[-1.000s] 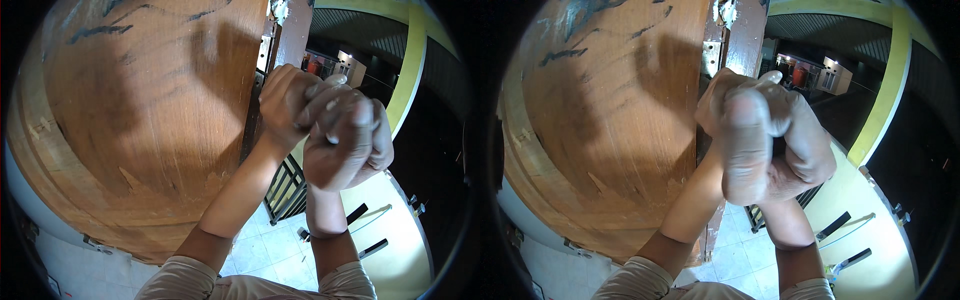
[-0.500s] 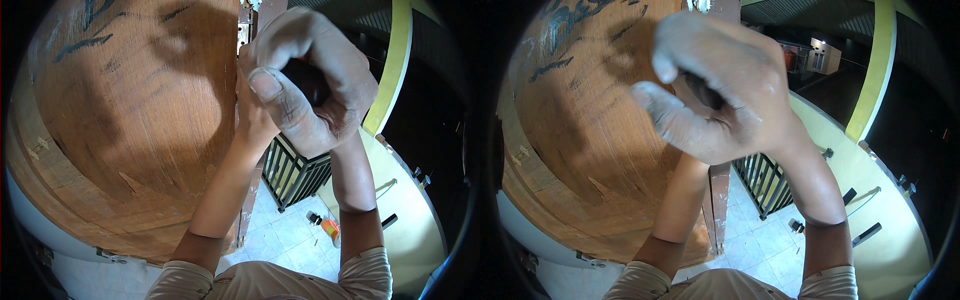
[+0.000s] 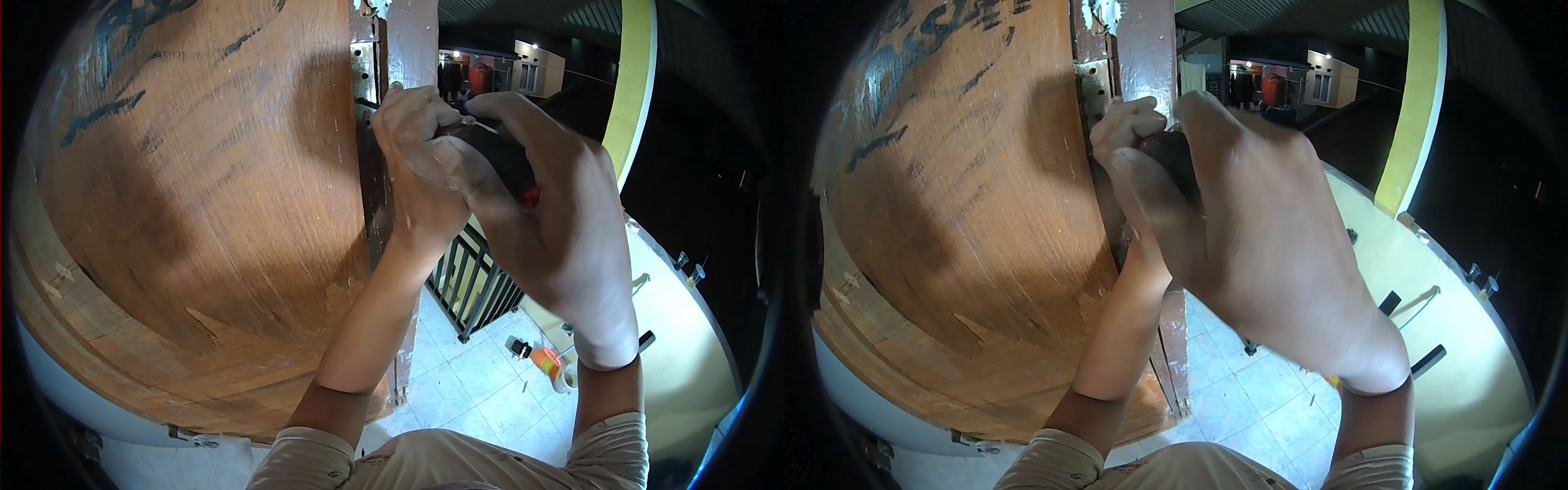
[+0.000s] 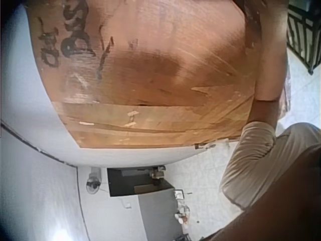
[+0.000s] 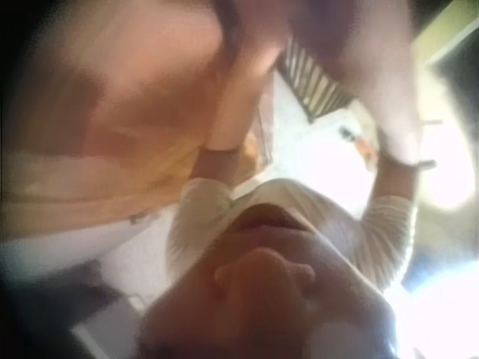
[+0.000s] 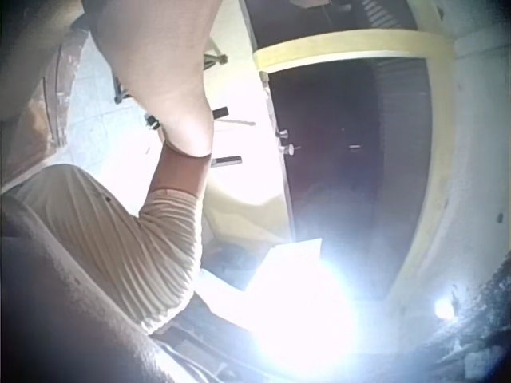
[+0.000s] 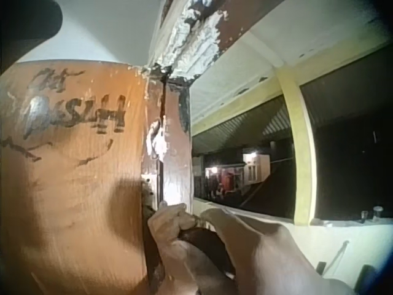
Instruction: The person uses a screwdriver and a hammer to loosen and remove screws from a metal hinge on a wooden door.
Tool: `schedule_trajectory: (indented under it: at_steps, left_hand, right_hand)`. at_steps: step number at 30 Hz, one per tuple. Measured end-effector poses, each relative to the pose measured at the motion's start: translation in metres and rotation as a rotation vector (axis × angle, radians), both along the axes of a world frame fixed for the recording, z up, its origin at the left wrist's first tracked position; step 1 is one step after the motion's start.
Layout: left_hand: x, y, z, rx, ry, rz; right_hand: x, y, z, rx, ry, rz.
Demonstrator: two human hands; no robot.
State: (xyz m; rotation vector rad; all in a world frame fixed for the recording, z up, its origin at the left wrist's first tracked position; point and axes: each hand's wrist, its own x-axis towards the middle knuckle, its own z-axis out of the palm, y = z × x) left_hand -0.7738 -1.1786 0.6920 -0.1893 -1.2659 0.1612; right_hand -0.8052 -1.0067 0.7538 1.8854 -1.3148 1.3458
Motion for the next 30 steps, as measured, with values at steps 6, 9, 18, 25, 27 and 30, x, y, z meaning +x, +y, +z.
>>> schedule_trajectory:
  at_steps: [6,9,18,25,27,30]
  left_hand:
    - [0.004,0.022,0.004,0.123,0.064,-0.097]
    - [0.004,0.044,-0.021,0.243,0.130,-0.338]
    - [0.025,0.053,-0.007,0.619,-0.117,-1.831]
    - [0.027,0.060,0.012,0.672,-0.090,-1.778]
    - [0.020,0.061,0.013,0.695,-0.052,-1.765]
    - [0.015,0.048,0.003,0.594,-0.140,-1.697]
  right_hand:
    - [-0.001,0.004,0.001,-0.025,0.376,-0.367]
    - [-0.003,0.001,0.006,-0.165,0.562,-0.413]
    - [-0.012,-0.002,-0.001,-0.104,0.578,-0.333]
    - [-0.005,0.011,0.043,0.520,-0.194,0.091]
    - [0.001,0.017,0.055,0.727,-0.372,0.060]
    - [0.014,0.010,0.064,0.858,-0.392,0.030]
